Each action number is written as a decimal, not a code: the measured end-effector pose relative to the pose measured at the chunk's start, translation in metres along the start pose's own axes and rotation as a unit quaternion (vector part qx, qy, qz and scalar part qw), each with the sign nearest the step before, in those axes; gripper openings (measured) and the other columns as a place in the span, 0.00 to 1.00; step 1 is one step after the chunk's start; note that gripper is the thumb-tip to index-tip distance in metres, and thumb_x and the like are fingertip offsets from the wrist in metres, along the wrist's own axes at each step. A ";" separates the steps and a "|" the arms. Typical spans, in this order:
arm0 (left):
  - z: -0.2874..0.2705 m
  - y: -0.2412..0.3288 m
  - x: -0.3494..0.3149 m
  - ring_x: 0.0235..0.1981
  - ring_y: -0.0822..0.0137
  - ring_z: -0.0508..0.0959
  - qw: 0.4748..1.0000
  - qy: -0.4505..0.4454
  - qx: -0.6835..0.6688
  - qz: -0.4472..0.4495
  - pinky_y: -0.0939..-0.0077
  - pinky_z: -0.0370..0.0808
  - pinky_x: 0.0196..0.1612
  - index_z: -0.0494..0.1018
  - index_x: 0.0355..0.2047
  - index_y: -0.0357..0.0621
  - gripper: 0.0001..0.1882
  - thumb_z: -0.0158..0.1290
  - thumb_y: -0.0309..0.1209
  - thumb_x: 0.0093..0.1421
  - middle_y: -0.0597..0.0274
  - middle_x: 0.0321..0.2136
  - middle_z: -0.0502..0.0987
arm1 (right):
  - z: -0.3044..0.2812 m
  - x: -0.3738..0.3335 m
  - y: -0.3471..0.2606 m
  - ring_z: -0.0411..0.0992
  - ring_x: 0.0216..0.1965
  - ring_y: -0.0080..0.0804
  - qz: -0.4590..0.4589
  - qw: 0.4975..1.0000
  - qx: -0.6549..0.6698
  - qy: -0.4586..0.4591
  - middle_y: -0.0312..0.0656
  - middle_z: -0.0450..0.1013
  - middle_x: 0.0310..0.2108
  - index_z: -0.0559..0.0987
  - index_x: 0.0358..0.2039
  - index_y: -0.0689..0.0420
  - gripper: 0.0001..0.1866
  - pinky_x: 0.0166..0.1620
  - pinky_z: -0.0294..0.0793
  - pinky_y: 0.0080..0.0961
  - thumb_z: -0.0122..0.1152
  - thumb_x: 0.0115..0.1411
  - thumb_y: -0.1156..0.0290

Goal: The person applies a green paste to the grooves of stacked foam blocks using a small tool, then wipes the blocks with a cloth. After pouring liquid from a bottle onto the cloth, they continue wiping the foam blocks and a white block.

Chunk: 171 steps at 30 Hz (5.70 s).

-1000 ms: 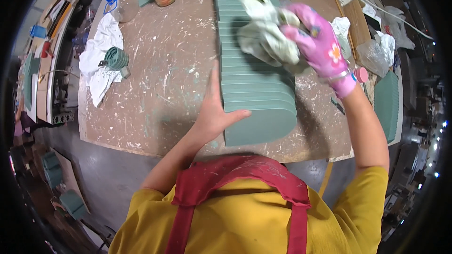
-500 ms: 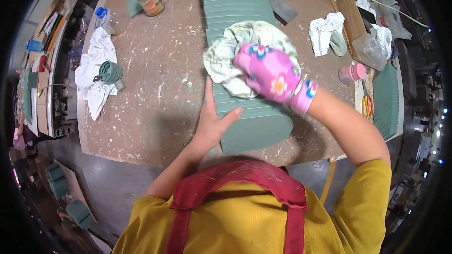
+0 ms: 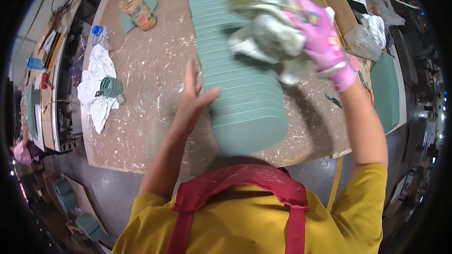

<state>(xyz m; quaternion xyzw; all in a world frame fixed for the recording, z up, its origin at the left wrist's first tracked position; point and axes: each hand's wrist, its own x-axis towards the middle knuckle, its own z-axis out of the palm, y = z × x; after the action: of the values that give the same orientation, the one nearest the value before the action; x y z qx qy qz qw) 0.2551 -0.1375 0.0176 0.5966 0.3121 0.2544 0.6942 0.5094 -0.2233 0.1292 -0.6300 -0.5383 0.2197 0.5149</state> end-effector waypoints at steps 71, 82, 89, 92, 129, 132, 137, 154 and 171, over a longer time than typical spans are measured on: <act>-0.008 0.014 0.066 0.65 0.60 0.51 0.997 -0.047 -0.061 0.022 0.70 0.49 0.65 0.32 0.67 0.42 0.51 0.57 0.32 0.55 0.51 0.66 0.46 | 0.044 0.107 0.049 0.75 0.33 0.24 0.061 0.994 0.040 -0.086 0.39 0.77 0.34 0.77 0.45 0.58 0.16 0.39 0.76 0.23 0.58 0.58 0.65; -0.001 -0.019 0.060 0.56 0.65 0.67 0.985 -0.070 -0.069 -0.142 0.69 0.61 0.60 0.64 0.56 0.35 0.28 0.56 0.34 0.58 0.59 0.52 0.70 | 0.185 0.086 0.041 0.74 0.35 0.45 -0.161 0.872 -0.333 -0.320 0.46 0.74 0.33 0.77 0.38 0.55 0.12 0.41 0.73 0.38 0.57 0.51 0.69; -0.002 -0.020 0.065 0.60 0.64 0.59 0.999 -0.029 0.012 0.029 0.73 0.58 0.60 0.39 0.66 0.36 0.48 0.58 0.32 0.55 0.54 0.60 0.57 | 0.074 0.095 0.006 0.75 0.40 0.47 -0.063 0.967 -0.171 -0.179 0.50 0.74 0.37 0.75 0.44 0.58 0.16 0.44 0.74 0.35 0.56 0.54 0.68; 0.000 -0.021 0.068 0.66 0.55 0.47 0.999 -0.037 0.004 0.022 0.67 0.45 0.66 0.36 0.65 0.33 0.52 0.60 0.37 0.52 0.44 0.65 0.45 | 0.080 0.087 0.041 0.75 0.41 0.43 -0.070 0.951 -0.231 -0.194 0.48 0.74 0.38 0.75 0.44 0.56 0.15 0.43 0.74 0.32 0.55 0.56 0.68; -0.001 -0.008 0.089 0.58 0.61 0.62 0.996 -0.036 -0.085 -0.019 0.70 0.58 0.60 0.43 0.66 0.39 0.43 0.55 0.32 0.58 0.53 0.59 0.61 | 0.047 0.079 0.035 0.73 0.35 0.24 0.123 0.986 0.083 -0.081 0.38 0.75 0.36 0.75 0.47 0.57 0.22 0.40 0.74 0.21 0.63 0.50 0.68; 0.001 0.005 0.088 0.64 0.57 0.53 0.996 -0.046 -0.079 0.005 0.68 0.51 0.64 0.29 0.67 0.43 0.51 0.55 0.31 0.57 0.49 0.65 0.50 | -0.042 0.048 0.074 0.73 0.36 0.25 0.076 0.986 0.112 0.100 0.37 0.74 0.36 0.75 0.46 0.60 0.18 0.41 0.74 0.21 0.59 0.53 0.72; -0.001 -0.008 0.093 0.66 0.56 0.48 0.998 -0.034 -0.052 0.001 0.66 0.49 0.65 0.28 0.68 0.44 0.52 0.56 0.33 0.56 0.48 0.66 0.45 | -0.126 -0.011 0.166 0.72 0.48 0.37 0.123 0.958 -0.211 0.149 0.47 0.71 0.50 0.69 0.54 0.61 0.25 0.50 0.71 0.31 0.55 0.59 0.62; -0.005 -0.003 0.087 0.65 0.56 0.51 0.999 -0.028 -0.032 0.030 0.65 0.51 0.65 0.34 0.67 0.37 0.50 0.57 0.36 0.56 0.45 0.64 0.49 | 0.002 -0.058 0.003 0.67 0.54 0.48 -0.006 0.939 -0.342 0.029 0.51 0.70 0.50 0.72 0.52 0.59 0.22 0.58 0.63 0.35 0.56 0.58 0.64; -0.286 -0.023 -0.138 0.36 0.73 0.76 0.932 0.325 0.158 0.002 0.78 0.72 0.41 0.75 0.40 0.35 0.12 0.51 0.31 0.62 0.59 0.34 0.79 | 0.357 0.028 -0.032 0.72 0.45 0.53 0.040 0.928 -0.156 -0.336 0.55 0.74 0.42 0.71 0.48 0.60 0.26 0.48 0.70 0.40 0.55 0.59 0.52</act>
<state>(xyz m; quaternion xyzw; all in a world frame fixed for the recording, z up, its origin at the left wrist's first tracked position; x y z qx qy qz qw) -0.0490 -0.0502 -0.0137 0.5835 0.5557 0.3834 0.4514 0.2072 -0.0541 0.0323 -0.6130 -0.6814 0.3519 0.1900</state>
